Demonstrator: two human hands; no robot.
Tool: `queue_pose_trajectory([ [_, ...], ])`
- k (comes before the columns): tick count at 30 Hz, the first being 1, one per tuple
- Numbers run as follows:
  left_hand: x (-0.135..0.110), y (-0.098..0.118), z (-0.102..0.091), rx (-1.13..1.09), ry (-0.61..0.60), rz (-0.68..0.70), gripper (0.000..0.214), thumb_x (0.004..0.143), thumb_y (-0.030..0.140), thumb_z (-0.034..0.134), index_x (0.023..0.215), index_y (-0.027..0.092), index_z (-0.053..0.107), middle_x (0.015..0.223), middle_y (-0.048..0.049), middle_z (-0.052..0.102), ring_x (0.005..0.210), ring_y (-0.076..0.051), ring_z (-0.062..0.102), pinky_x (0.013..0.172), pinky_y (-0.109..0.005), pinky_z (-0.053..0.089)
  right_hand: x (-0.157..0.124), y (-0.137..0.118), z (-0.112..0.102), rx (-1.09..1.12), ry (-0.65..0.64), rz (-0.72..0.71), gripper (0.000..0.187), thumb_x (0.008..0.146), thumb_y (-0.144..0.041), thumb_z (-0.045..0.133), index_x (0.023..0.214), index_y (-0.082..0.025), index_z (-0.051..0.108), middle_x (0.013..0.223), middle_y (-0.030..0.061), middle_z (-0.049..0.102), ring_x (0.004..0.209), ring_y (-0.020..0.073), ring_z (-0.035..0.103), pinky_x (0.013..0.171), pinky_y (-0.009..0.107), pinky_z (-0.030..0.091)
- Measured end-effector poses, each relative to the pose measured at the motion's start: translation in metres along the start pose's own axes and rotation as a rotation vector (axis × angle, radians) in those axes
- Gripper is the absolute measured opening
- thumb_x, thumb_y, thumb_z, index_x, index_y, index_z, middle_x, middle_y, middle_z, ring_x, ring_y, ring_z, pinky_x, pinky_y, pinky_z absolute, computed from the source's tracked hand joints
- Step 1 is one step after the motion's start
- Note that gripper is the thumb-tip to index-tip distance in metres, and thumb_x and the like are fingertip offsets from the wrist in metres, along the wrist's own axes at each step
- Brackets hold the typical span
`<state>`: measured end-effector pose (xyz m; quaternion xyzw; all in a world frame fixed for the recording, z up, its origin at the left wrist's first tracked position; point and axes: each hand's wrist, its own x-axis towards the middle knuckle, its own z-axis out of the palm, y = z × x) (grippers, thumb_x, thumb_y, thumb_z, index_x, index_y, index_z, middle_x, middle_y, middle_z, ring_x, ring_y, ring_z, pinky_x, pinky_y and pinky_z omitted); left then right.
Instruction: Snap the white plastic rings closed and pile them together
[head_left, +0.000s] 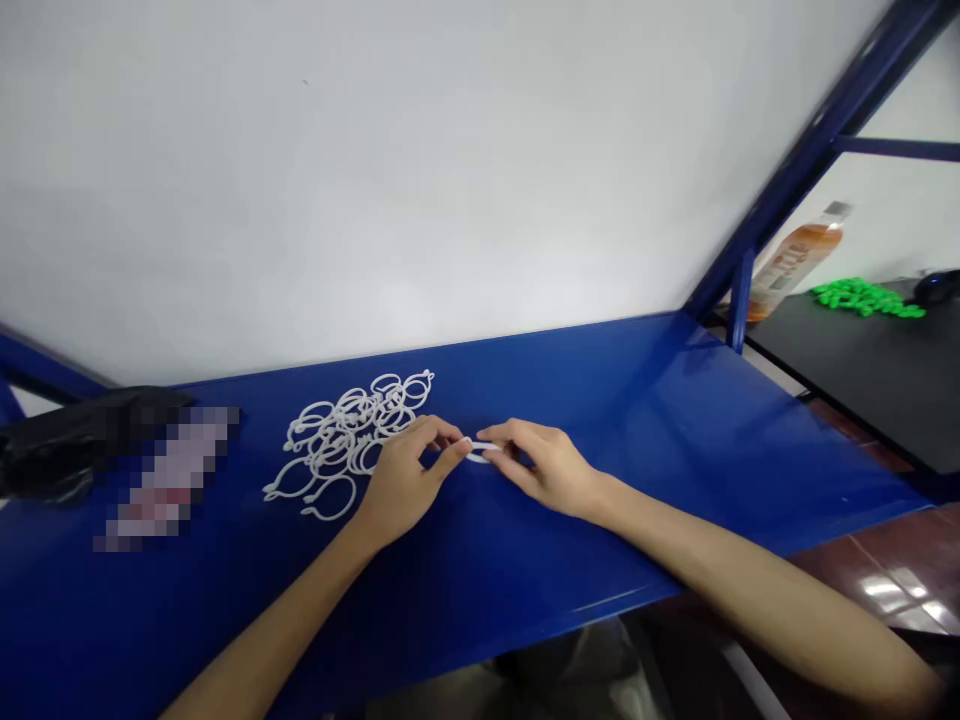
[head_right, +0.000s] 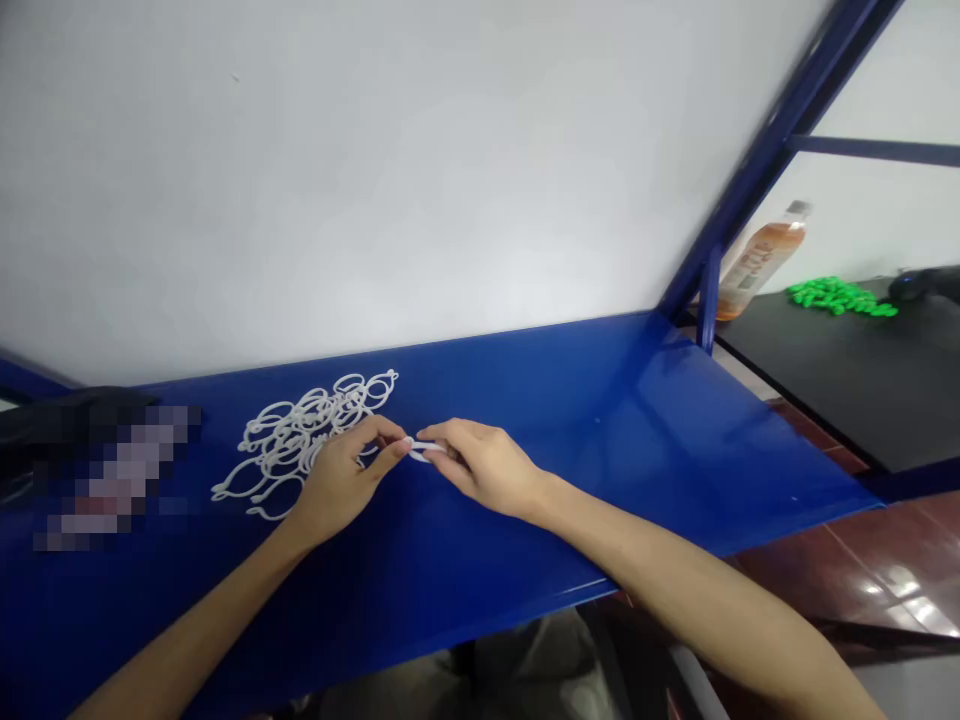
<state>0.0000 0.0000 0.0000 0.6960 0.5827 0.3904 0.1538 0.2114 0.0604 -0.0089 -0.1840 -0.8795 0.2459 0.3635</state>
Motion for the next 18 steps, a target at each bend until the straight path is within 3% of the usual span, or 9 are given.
queue_pose_trajectory([
  [4,-0.001,0.000,0.000,-0.085,-0.025,0.031,0.024,0.093,0.044,0.060,0.084,0.023,0.066,0.079,0.0030,0.068,0.069,-0.012,0.061,0.064,-0.024,0.047,0.000,0.002,0.000,0.082,0.080,0.094,0.014,0.100,-0.029,0.056,0.105,-0.019,0.064,0.090,0.0037,0.072,0.069,0.0117,0.065,0.062,0.022,0.052],
  [9,-0.001,-0.002,0.001,-0.061,0.018,0.057,0.017,0.091,0.033,0.063,0.078,0.023,0.066,0.073,0.0041,0.067,0.067,-0.012,0.061,0.066,-0.025,0.047,0.001,0.000,-0.002,0.176,-0.080,0.097,0.014,0.099,-0.029,0.058,0.094,-0.018,0.064,0.078,0.0017,0.069,0.065,0.0115,0.063,0.059,0.021,0.049],
  [14,-0.004,-0.002,0.006,-0.034,0.023,0.108,0.019,0.089,0.016,0.059,0.072,0.023,0.064,0.074,0.0043,0.068,0.073,-0.013,0.061,0.072,-0.028,0.046,-0.003,-0.003,-0.003,0.160,-0.157,0.004,0.020,0.103,-0.030,0.050,0.096,-0.017,0.064,0.087,0.0056,0.070,0.074,0.0132,0.066,0.069,0.024,0.052],
  [18,-0.004,-0.004,0.011,0.022,0.001,0.183,0.024,0.089,0.012,0.056,0.067,0.022,0.061,0.075,0.0036,0.068,0.076,-0.014,0.060,0.078,-0.030,0.047,-0.004,-0.002,-0.005,0.061,-0.231,-0.102,0.025,0.105,-0.028,0.045,0.098,-0.016,0.065,0.086,0.0067,0.068,0.077,0.0146,0.064,0.071,0.026,0.053],
])
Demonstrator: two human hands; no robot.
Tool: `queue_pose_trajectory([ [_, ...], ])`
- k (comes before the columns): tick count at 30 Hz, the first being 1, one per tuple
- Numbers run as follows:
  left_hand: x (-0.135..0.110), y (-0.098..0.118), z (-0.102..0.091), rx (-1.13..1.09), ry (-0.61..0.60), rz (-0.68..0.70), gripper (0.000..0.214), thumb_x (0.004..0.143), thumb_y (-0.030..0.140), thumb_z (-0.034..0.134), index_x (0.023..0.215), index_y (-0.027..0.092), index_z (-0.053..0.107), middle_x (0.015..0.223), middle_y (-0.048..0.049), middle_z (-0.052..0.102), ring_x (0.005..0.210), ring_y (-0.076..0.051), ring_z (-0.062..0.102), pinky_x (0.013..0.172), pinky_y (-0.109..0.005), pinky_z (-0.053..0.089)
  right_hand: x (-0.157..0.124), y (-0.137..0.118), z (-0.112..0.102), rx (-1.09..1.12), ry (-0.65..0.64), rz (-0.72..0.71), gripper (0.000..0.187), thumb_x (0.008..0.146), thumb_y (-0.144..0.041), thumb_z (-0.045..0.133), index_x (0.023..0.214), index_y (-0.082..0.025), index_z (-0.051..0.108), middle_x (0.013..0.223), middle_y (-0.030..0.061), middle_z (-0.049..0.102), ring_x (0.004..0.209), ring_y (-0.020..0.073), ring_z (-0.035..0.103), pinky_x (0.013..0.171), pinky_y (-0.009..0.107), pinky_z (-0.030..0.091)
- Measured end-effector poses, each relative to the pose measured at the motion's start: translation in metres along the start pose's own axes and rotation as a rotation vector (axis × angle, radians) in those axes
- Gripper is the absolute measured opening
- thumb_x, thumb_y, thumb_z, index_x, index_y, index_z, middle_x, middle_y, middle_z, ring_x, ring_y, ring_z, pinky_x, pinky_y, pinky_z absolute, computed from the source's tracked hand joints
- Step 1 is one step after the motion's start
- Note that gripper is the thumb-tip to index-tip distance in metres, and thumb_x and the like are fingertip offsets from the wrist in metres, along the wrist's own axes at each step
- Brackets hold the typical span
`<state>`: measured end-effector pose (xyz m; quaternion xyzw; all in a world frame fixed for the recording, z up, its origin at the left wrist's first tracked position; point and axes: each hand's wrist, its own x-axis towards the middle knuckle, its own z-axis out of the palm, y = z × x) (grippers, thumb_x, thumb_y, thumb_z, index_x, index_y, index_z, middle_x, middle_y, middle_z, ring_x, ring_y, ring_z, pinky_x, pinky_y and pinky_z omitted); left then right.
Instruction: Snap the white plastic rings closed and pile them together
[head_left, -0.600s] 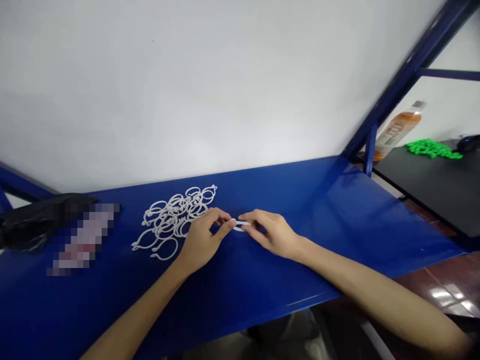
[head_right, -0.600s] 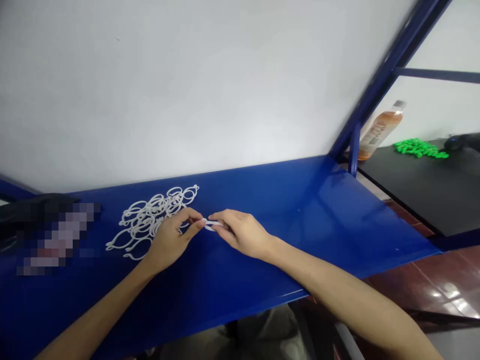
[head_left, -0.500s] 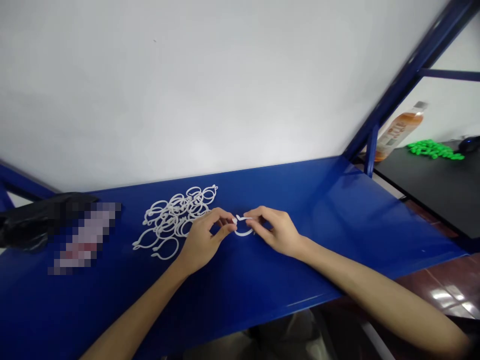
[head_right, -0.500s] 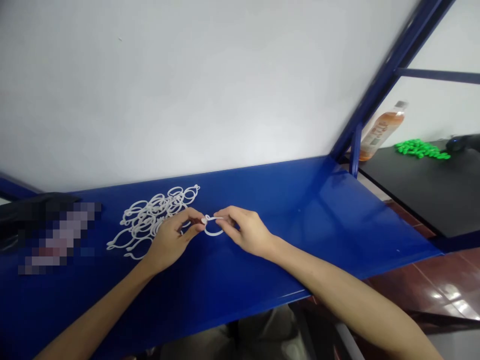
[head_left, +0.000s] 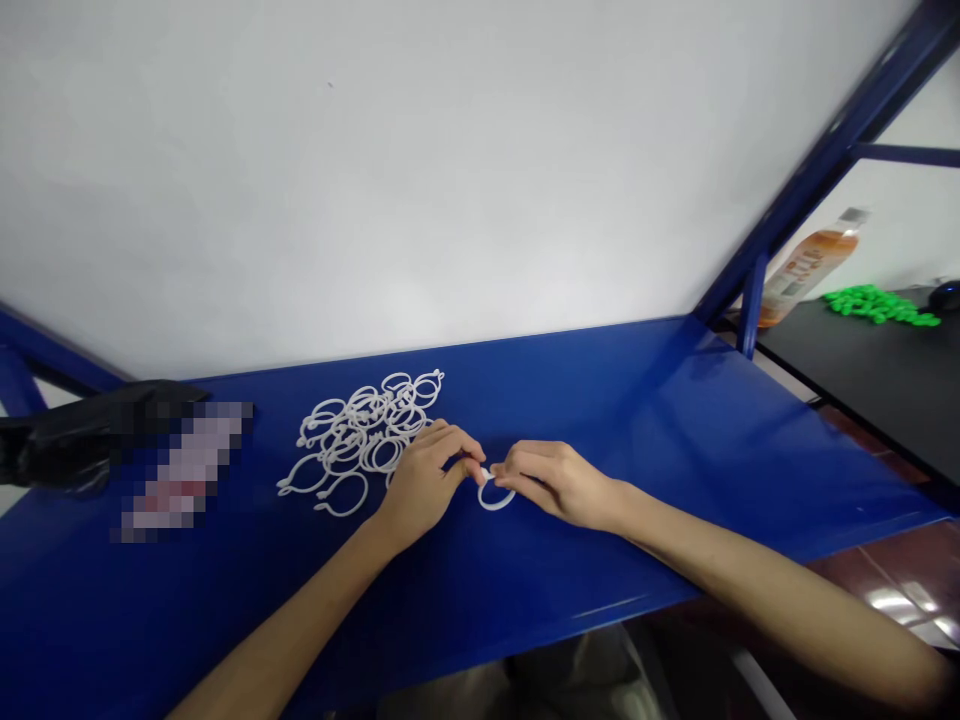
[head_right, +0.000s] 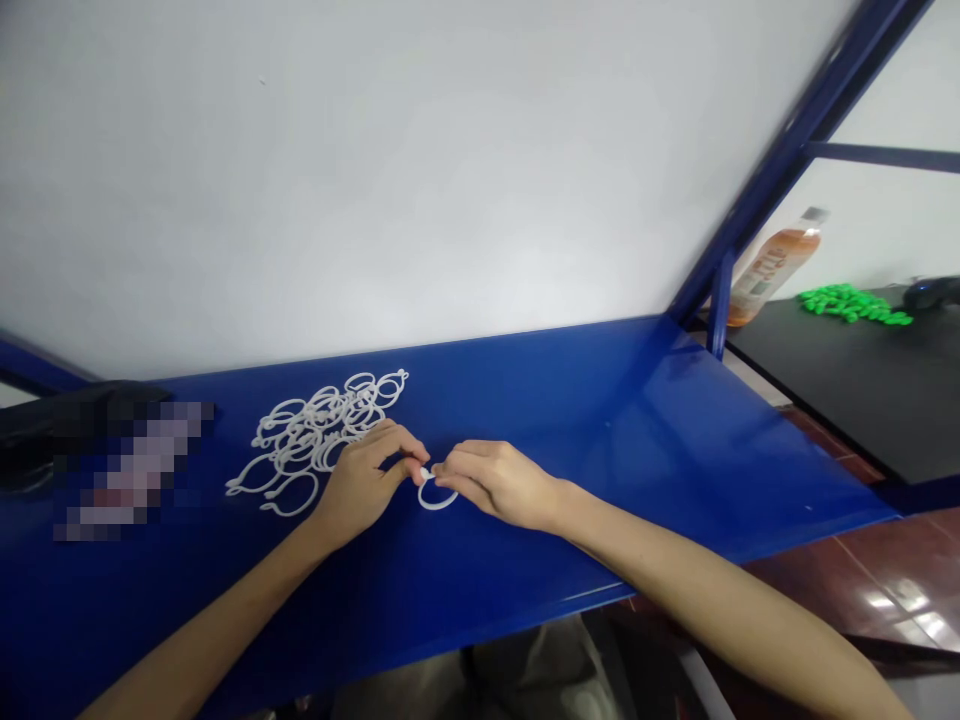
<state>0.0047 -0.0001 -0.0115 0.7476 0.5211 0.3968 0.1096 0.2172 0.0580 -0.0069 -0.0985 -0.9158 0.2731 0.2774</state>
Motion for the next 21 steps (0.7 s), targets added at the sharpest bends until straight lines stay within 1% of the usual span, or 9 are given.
queue_pose_trajectory([
  [2,0.001,-0.003,-0.002,0.084,-0.036,0.016,0.019,0.090,0.018,0.060,0.072,0.022,0.062,0.076,0.0029,0.068,0.078,-0.015,0.060,0.081,-0.032,0.047,0.002,0.004,-0.003,-0.047,-0.017,-0.012,0.023,0.105,-0.027,0.045,0.103,-0.016,0.066,0.089,0.0069,0.068,0.080,0.0152,0.065,0.073,0.026,0.053],
  [4,0.003,-0.007,-0.011,0.232,-0.067,0.001,0.010,0.089,0.030,0.066,0.082,0.023,0.064,0.078,0.0013,0.067,0.081,-0.018,0.059,0.084,-0.036,0.047,0.005,0.011,-0.009,-0.079,0.046,0.011,0.021,0.104,-0.027,0.047,0.106,-0.018,0.066,0.096,0.0074,0.070,0.087,0.0164,0.067,0.079,0.028,0.054],
  [6,0.004,-0.014,-0.026,0.416,-0.075,-0.044,0.022,0.085,0.043,0.070,0.090,0.022,0.064,0.084,-0.0016,0.066,0.088,-0.023,0.059,0.088,-0.041,0.046,0.006,0.023,-0.019,-0.141,0.190,0.093,0.020,0.103,-0.027,0.050,0.106,-0.020,0.067,0.101,0.0074,0.071,0.093,0.0178,0.068,0.083,0.030,0.055],
  [9,0.004,-0.027,-0.050,0.594,-0.092,-0.129,0.039,0.080,0.057,0.069,0.093,0.021,0.063,0.094,-0.0062,0.063,0.098,-0.029,0.057,0.092,-0.046,0.044,0.000,0.051,-0.041,-0.329,0.387,0.320,0.018,0.100,-0.025,0.054,0.104,-0.020,0.070,0.103,0.0077,0.071,0.091,0.0194,0.068,0.084,0.033,0.054],
  [10,0.003,-0.032,-0.056,0.617,-0.118,-0.150,0.044,0.080,0.062,0.067,0.094,0.021,0.063,0.095,-0.0066,0.062,0.099,-0.029,0.056,0.092,-0.047,0.044,-0.004,0.061,-0.048,-0.399,0.395,0.411,0.018,0.099,-0.023,0.055,0.103,-0.019,0.071,0.101,0.0077,0.070,0.088,0.0197,0.068,0.082,0.033,0.054],
  [12,0.001,-0.040,-0.063,0.616,-0.167,-0.155,0.045,0.079,0.065,0.065,0.091,0.022,0.063,0.096,-0.0063,0.061,0.099,-0.029,0.055,0.093,-0.047,0.044,-0.013,0.079,-0.062,-0.531,0.325,0.602,0.021,0.096,-0.020,0.056,0.110,-0.018,0.071,0.099,0.0081,0.070,0.086,0.0211,0.067,0.081,0.034,0.053],
  [15,-0.003,-0.048,-0.059,0.589,-0.258,-0.099,0.034,0.081,0.057,0.068,0.089,0.024,0.068,0.097,-0.0052,0.060,0.101,-0.028,0.054,0.094,-0.047,0.043,-0.022,0.092,-0.073,-0.720,0.230,0.781,0.029,0.095,-0.025,0.058,0.120,-0.015,0.067,0.104,0.0125,0.070,0.096,0.0276,0.064,0.085,0.039,0.052],
  [18,-0.004,-0.047,-0.049,0.580,-0.304,-0.006,0.016,0.089,0.040,0.064,0.087,0.026,0.071,0.093,-0.0044,0.060,0.097,-0.026,0.052,0.089,-0.044,0.043,-0.021,0.088,-0.072,-0.831,0.284,0.764,0.031,0.096,-0.030,0.058,0.120,-0.014,0.067,0.112,0.0158,0.068,0.106,0.0322,0.058,0.089,0.044,0.050],
  [21,-0.004,-0.036,-0.042,0.525,-0.268,0.117,0.017,0.094,0.031,0.057,0.089,0.025,0.072,0.090,-0.0037,0.061,0.094,-0.023,0.052,0.087,-0.040,0.042,-0.011,0.073,-0.059,-0.702,0.346,0.579,0.027,0.097,-0.032,0.057,0.116,-0.015,0.068,0.107,0.0134,0.069,0.103,0.0292,0.059,0.092,0.044,0.050],
])
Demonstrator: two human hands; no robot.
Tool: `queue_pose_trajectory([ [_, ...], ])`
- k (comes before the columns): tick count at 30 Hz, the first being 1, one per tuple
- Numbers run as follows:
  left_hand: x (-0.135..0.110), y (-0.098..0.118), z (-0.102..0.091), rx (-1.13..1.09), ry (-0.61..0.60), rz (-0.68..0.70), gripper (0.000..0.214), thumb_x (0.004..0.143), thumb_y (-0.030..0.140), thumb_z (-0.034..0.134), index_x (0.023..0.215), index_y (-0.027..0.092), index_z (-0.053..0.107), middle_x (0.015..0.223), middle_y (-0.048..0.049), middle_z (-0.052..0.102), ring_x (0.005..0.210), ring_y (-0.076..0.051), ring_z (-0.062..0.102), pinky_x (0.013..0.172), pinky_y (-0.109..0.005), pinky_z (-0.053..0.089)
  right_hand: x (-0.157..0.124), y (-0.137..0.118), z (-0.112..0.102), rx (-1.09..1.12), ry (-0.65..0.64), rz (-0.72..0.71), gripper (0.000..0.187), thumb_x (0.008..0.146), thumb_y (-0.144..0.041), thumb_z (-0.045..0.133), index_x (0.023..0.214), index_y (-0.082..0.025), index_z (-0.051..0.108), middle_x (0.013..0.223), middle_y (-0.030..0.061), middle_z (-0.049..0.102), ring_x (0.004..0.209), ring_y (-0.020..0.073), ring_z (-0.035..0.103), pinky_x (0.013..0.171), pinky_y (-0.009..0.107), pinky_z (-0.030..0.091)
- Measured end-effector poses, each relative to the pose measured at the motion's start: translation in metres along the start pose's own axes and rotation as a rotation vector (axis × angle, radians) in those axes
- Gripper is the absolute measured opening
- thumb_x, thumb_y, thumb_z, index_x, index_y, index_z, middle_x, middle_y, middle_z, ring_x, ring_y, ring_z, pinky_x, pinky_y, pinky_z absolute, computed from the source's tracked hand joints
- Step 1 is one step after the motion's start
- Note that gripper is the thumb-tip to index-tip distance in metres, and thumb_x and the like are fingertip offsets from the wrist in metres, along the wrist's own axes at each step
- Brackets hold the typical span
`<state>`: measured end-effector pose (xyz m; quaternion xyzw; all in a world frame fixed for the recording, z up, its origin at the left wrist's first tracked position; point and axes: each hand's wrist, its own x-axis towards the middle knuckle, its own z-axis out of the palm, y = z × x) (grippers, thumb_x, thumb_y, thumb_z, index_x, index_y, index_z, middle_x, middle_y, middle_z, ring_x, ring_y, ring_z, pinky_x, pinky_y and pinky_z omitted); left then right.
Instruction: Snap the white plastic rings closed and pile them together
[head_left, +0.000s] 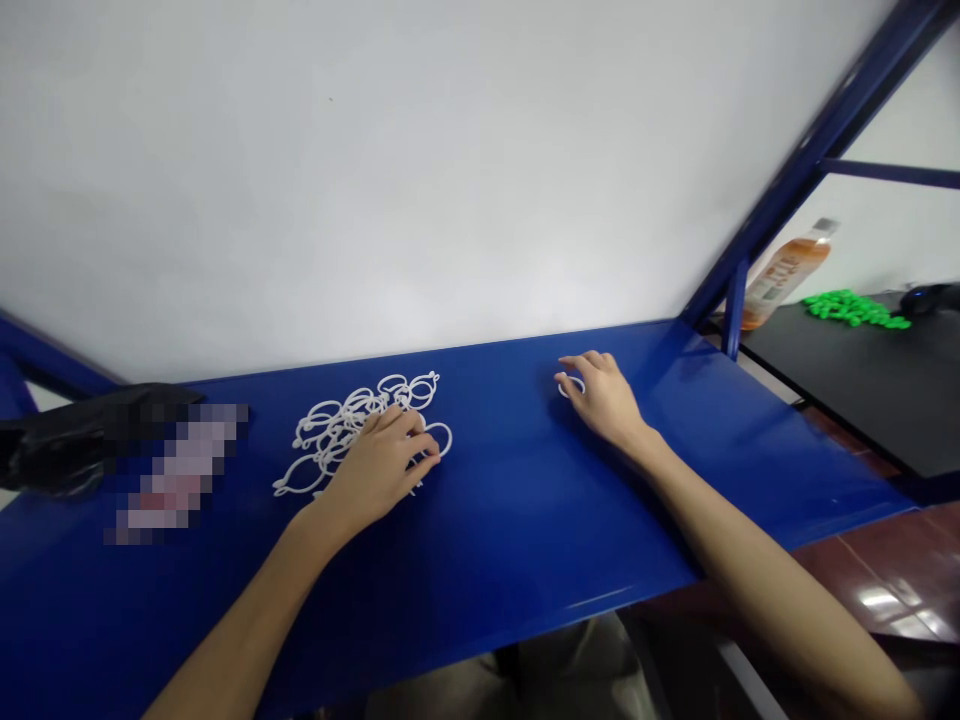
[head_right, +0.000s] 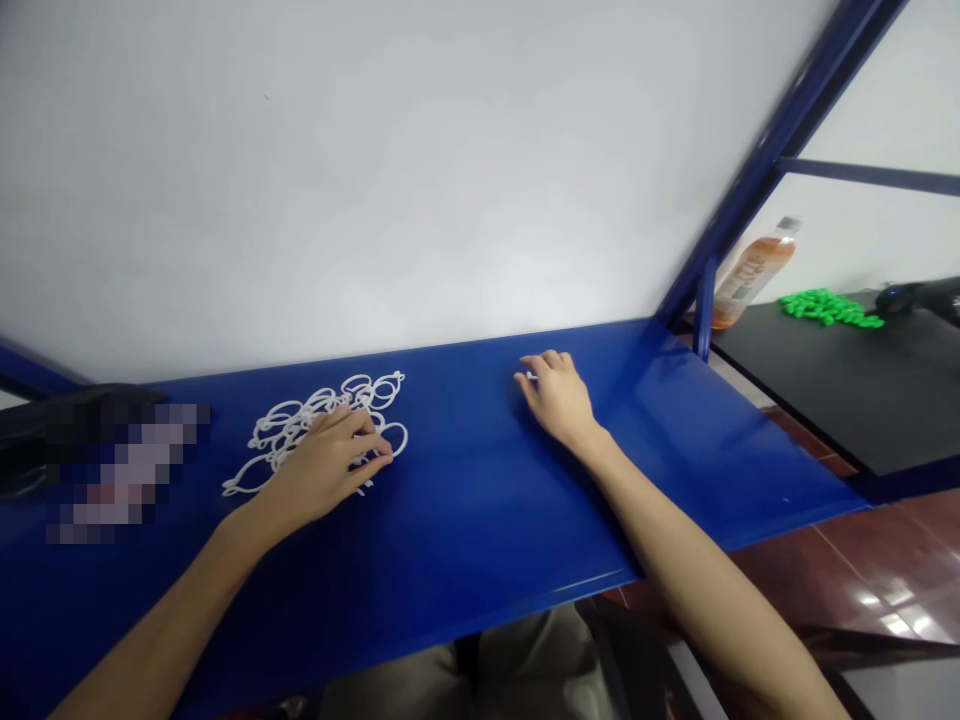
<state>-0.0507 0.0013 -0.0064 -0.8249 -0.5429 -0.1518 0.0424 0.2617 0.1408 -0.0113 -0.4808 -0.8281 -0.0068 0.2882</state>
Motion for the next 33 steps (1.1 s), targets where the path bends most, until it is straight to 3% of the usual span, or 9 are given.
queue_pose_trajectory([
  [4,0.004,0.020,-0.004,-0.028,0.119,0.156,0.018,0.097,0.028,0.054,0.093,0.024,0.071,0.084,-0.0019,0.062,0.088,-0.019,0.053,0.086,-0.035,0.043,-0.015,-0.042,-0.001,0.475,-0.195,-0.174,0.030,0.099,-0.039,0.055,0.116,-0.018,0.067,0.099,0.0076,0.071,0.089,0.0202,0.065,0.084,0.036,0.052],
  [7,0.006,0.030,-0.003,-0.002,0.179,0.234,0.018,0.097,0.024,0.054,0.092,0.025,0.071,0.075,-0.0002,0.060,0.079,-0.017,0.051,0.081,-0.033,0.042,-0.027,-0.068,-0.001,0.716,-0.389,-0.169,0.031,0.100,-0.042,0.053,0.115,-0.018,0.066,0.100,0.0055,0.072,0.082,0.0160,0.065,0.075,0.029,0.051],
  [11,0.007,0.036,0.004,0.009,0.206,0.261,0.019,0.096,0.018,0.054,0.090,0.026,0.070,0.076,0.0008,0.062,0.075,-0.016,0.052,0.078,-0.032,0.040,-0.035,-0.081,0.001,0.827,-0.481,-0.104,0.031,0.100,-0.045,0.053,0.100,-0.017,0.067,0.082,0.0014,0.069,0.070,0.0130,0.060,0.066,0.025,0.048],
  [15,0.009,0.042,0.012,-0.102,0.221,0.197,0.011,0.095,0.023,0.057,0.089,0.024,0.066,0.085,0.0006,0.068,0.081,-0.016,0.058,0.082,-0.033,0.043,-0.035,-0.079,0.003,0.803,-0.421,-0.112,0.026,0.100,-0.040,0.054,0.090,-0.017,0.063,0.074,-0.0003,0.063,0.065,0.0117,0.056,0.063,0.024,0.046],
  [20,0.014,0.048,0.014,-0.446,0.310,-0.221,0.022,0.090,0.038,0.065,0.103,0.022,0.058,0.084,0.0018,0.071,0.073,-0.014,0.062,0.071,-0.029,0.050,-0.036,-0.076,0.001,0.510,-0.268,-0.474,0.021,0.101,-0.035,0.053,0.096,-0.018,0.064,0.098,0.0068,0.064,0.085,0.0162,0.060,0.074,0.028,0.050],
  [24,0.017,0.048,0.009,-0.573,0.229,-0.263,0.021,0.090,0.037,0.064,0.107,0.025,0.064,0.084,0.0026,0.073,0.067,-0.013,0.063,0.066,-0.027,0.052,-0.041,-0.082,-0.001,0.340,-0.242,-0.650,0.028,0.103,-0.037,0.047,0.096,-0.018,0.067,0.102,0.0089,0.065,0.088,0.0184,0.060,0.076,0.031,0.053],
  [26,0.017,0.047,0.008,-0.605,0.209,-0.256,0.014,0.091,0.037,0.063,0.096,0.025,0.068,0.082,0.0023,0.072,0.067,-0.013,0.063,0.065,-0.026,0.052,-0.043,-0.084,-0.002,0.357,-0.206,-0.644,0.028,0.102,-0.041,0.050,0.098,-0.019,0.067,0.104,0.0098,0.064,0.091,0.0196,0.060,0.077,0.033,0.054],
  [29,0.015,0.045,0.007,-0.681,0.197,-0.278,0.016,0.090,0.039,0.064,0.090,0.024,0.069,0.081,0.0016,0.072,0.068,-0.013,0.064,0.062,-0.024,0.050,-0.042,-0.085,-0.004,0.466,-0.125,-0.485,0.031,0.098,-0.045,0.057,0.116,-0.019,0.062,0.117,0.0131,0.061,0.105,0.0233,0.060,0.085,0.038,0.056],
  [33,0.013,0.045,0.008,-0.762,0.151,-0.281,0.019,0.089,0.042,0.066,0.087,0.023,0.070,0.076,0.0016,0.071,0.068,-0.013,0.065,0.060,-0.023,0.049,-0.040,-0.082,-0.001,0.640,-0.219,-0.380,0.025,0.101,-0.033,0.055,0.122,-0.020,0.057,0.113,0.0101,0.068,0.095,0.0187,0.067,0.084,0.035,0.057],
])
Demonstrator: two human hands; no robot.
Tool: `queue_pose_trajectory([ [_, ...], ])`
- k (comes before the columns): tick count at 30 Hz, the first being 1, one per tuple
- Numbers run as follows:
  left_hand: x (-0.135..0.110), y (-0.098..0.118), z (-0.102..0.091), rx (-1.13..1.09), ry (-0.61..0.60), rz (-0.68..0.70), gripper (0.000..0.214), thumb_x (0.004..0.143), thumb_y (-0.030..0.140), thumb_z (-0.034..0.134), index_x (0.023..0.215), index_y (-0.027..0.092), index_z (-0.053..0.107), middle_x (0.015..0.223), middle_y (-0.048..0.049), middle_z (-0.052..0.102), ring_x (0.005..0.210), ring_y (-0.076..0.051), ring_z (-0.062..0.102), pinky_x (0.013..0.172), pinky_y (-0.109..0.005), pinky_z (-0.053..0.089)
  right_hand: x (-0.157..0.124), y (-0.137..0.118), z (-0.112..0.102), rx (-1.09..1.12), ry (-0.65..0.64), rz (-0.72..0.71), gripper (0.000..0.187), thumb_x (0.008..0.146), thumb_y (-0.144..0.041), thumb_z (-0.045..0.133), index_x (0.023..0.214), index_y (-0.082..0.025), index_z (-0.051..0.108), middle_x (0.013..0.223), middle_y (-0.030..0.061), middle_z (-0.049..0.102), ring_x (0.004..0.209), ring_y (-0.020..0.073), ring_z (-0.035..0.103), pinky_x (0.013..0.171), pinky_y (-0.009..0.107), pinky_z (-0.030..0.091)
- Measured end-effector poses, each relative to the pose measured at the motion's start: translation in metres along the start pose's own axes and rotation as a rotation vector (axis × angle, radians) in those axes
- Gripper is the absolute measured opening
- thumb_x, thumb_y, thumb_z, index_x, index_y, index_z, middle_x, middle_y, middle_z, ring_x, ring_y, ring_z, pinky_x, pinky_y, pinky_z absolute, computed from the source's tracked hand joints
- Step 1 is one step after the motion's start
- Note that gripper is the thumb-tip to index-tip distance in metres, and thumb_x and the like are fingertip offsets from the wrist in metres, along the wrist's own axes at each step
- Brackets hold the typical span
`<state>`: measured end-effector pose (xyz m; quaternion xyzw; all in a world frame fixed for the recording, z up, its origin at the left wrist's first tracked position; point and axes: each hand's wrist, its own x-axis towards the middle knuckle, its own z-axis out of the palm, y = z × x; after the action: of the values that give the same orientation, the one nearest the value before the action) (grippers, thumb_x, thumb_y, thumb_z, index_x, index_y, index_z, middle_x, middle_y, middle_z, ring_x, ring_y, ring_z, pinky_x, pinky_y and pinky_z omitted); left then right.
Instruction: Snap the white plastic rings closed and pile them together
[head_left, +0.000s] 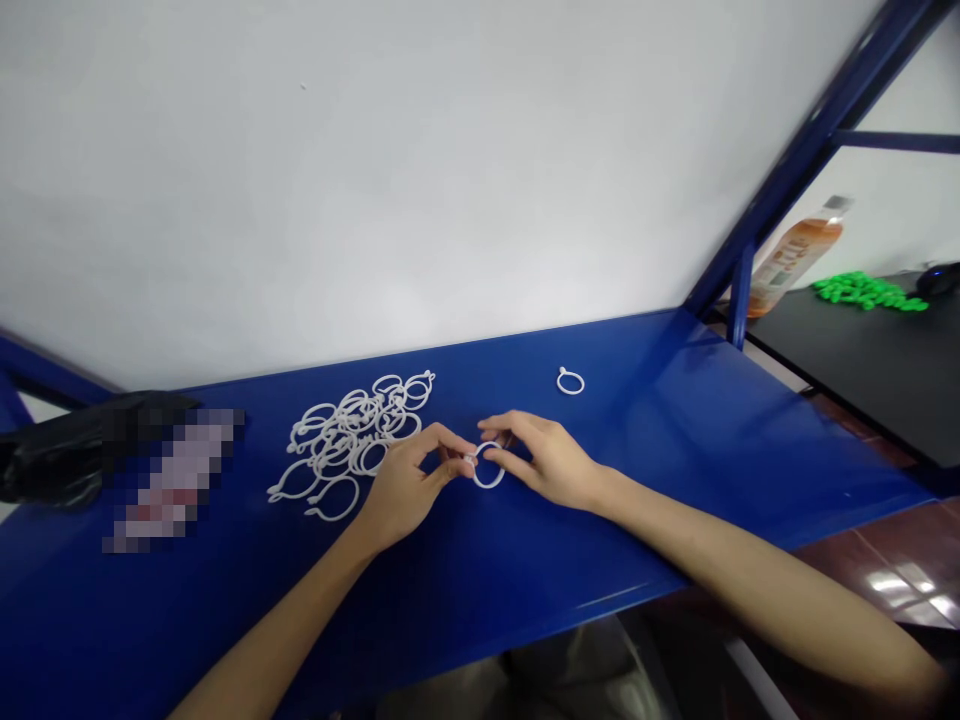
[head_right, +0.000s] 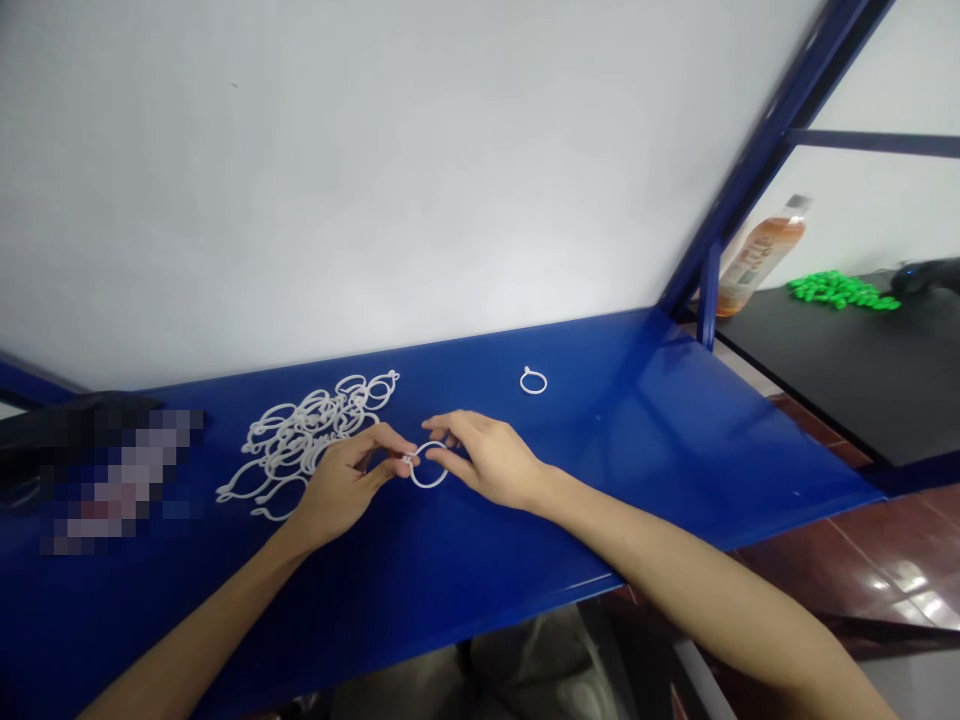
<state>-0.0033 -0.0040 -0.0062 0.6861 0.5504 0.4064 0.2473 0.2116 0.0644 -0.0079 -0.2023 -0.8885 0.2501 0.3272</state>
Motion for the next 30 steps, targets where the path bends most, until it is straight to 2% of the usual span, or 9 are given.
queue_pose_trajectory([
  [4,0.001,0.003,0.001,0.003,0.039,0.087,0.016,0.089,0.037,0.067,0.081,0.024,0.071,0.071,0.0033,0.069,0.063,-0.011,0.062,0.064,-0.024,0.050,-0.002,0.001,0.002,0.091,-0.054,-0.018,0.016,0.103,-0.029,0.050,0.103,-0.019,0.062,0.098,0.0066,0.072,0.085,0.0159,0.069,0.076,0.028,0.056],
  [7,0.002,0.005,0.002,0.028,0.080,0.149,0.012,0.089,0.027,0.066,0.078,0.024,0.070,0.069,0.0039,0.069,0.065,-0.012,0.062,0.066,-0.025,0.050,-0.003,-0.002,0.002,0.090,-0.072,-0.045,0.018,0.103,-0.029,0.049,0.100,-0.018,0.062,0.093,0.0068,0.071,0.082,0.0157,0.069,0.073,0.027,0.054],
  [11,-0.001,0.001,0.005,0.090,0.069,0.169,0.016,0.089,0.018,0.060,0.076,0.024,0.068,0.068,0.0035,0.068,0.070,-0.013,0.063,0.071,-0.027,0.051,-0.007,-0.006,0.002,0.031,-0.133,-0.119,0.024,0.105,-0.029,0.043,0.099,-0.017,0.064,0.088,0.0071,0.069,0.080,0.0155,0.065,0.072,0.026,0.053],
  [15,0.000,-0.005,0.003,0.156,0.023,0.195,0.011,0.087,0.022,0.064,0.076,0.023,0.067,0.073,0.0018,0.069,0.074,-0.015,0.063,0.071,-0.029,0.051,-0.005,-0.007,0.003,-0.004,-0.185,-0.141,0.025,0.105,-0.029,0.043,0.101,-0.017,0.065,0.088,0.0066,0.070,0.079,0.0152,0.065,0.073,0.026,0.053],
  [17,0.004,-0.008,-0.001,0.262,0.026,0.222,0.006,0.086,0.029,0.068,0.082,0.024,0.068,0.077,0.0007,0.070,0.080,-0.017,0.063,0.077,-0.031,0.051,-0.002,-0.003,0.002,-0.010,-0.159,-0.124,0.022,0.105,-0.029,0.045,0.104,-0.018,0.065,0.094,0.0068,0.072,0.084,0.0159,0.067,0.076,0.028,0.054],
  [20,0.009,-0.017,-0.013,0.557,0.116,0.209,0.021,0.087,0.043,0.067,0.095,0.024,0.068,0.085,-0.0025,0.069,0.090,-0.022,0.061,0.089,-0.039,0.048,0.005,0.014,-0.006,-0.104,-0.015,-0.030,0.021,0.104,-0.030,0.049,0.106,-0.019,0.066,0.100,0.0067,0.072,0.090,0.0176,0.068,0.081,0.030,0.054],
  [24,0.011,-0.036,-0.030,0.950,0.258,0.013,0.035,0.090,0.051,0.058,0.102,0.020,0.067,0.097,-0.0106,0.066,0.100,-0.031,0.057,0.087,-0.045,0.045,0.008,0.050,-0.034,-0.442,0.156,0.244,0.021,0.102,-0.030,0.052,0.104,-0.021,0.070,0.101,0.0075,0.068,0.082,0.0183,0.065,0.072,0.030,0.052],
  [27,0.012,-0.047,-0.035,0.978,0.215,-0.091,0.030,0.090,0.047,0.056,0.093,0.020,0.069,0.098,-0.0113,0.065,0.101,-0.032,0.055,0.085,-0.045,0.045,0.005,0.070,-0.055,-0.670,0.133,0.455,0.019,0.099,-0.028,0.055,0.103,-0.020,0.072,0.099,0.0100,0.067,0.087,0.0236,0.062,0.070,0.032,0.050],
  [30,0.011,-0.050,-0.033,0.923,0.194,-0.109,0.025,0.091,0.040,0.054,0.085,0.022,0.070,0.099,-0.0110,0.065,0.103,-0.033,0.054,0.085,-0.046,0.044,0.002,0.079,-0.064,-0.811,0.125,0.512,0.022,0.098,-0.031,0.057,0.106,-0.017,0.071,0.099,0.0141,0.067,0.096,0.0296,0.058,0.074,0.038,0.051],
])
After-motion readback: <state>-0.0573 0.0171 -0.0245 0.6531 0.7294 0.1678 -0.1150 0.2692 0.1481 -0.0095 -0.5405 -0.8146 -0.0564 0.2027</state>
